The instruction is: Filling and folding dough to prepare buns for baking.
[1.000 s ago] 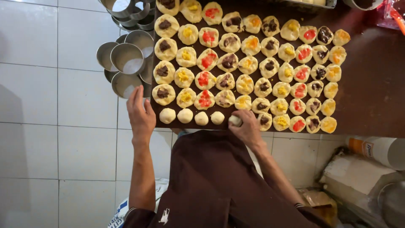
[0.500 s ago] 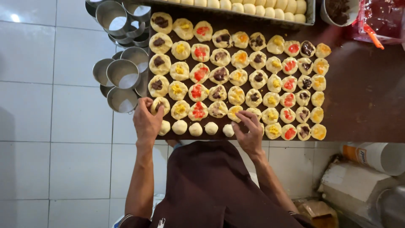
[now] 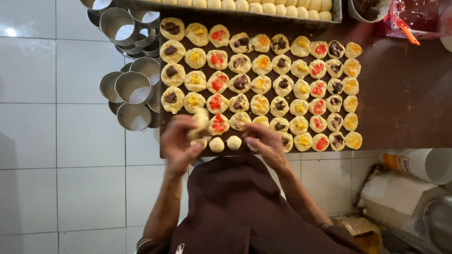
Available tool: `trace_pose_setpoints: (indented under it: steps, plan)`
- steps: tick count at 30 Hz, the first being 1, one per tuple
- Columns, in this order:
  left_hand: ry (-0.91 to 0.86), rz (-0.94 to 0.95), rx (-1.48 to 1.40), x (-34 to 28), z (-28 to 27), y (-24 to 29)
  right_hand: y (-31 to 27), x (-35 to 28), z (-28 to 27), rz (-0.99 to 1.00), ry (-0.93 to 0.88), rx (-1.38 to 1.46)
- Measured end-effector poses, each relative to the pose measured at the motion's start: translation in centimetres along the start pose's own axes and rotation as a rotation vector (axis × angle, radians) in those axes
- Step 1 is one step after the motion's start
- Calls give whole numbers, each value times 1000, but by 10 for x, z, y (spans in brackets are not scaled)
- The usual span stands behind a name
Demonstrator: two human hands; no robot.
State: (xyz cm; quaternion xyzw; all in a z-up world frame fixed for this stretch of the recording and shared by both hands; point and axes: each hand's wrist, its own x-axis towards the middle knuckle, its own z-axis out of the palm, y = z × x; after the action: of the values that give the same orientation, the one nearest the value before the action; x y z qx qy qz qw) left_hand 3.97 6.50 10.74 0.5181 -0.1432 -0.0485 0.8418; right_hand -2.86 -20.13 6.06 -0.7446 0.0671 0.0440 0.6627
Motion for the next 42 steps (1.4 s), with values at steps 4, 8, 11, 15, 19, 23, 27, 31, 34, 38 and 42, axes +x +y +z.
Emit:
trace_pose_setpoints:
  steps: [4, 8, 11, 15, 19, 23, 27, 31, 34, 38, 42]
  plan:
    - [-162, -136, -425, 4, 14, -58, -16, 13, 21, 170, -195, 460]
    - [17, -291, -387, -8, 14, -94, -30, 13, 30, -4, 14, 414]
    - [140, -305, -404, -9, 20, -100, -24, 10, 41, -170, 107, 109]
    - [274, -429, -567, -4, 36, -83, 2, 6, 52, -572, 205, -427]
    - [217, -369, -484, -15, 19, -106, -18, 8, 47, -489, 205, -406]
    - [-82, -171, -90, -12, 13, -77, -20, 16, 33, -304, 121, -279]
    - [-112, -313, -229, -2, 23, -47, -17, 12, 29, -408, 121, -314]
    - [109, -304, -251, -12, 17, -83, -38, 11, 41, -393, 25, -271]
    - [110, -358, -263, -23, 12, -97, -24, 10, 41, -504, 48, -452]
    - [-180, -111, 110, -20, 12, -79, -22, 14, 27, -403, 74, -295]
    - [-206, -202, 393, -9, 33, -46, -15, 12, 24, -295, -14, -178]
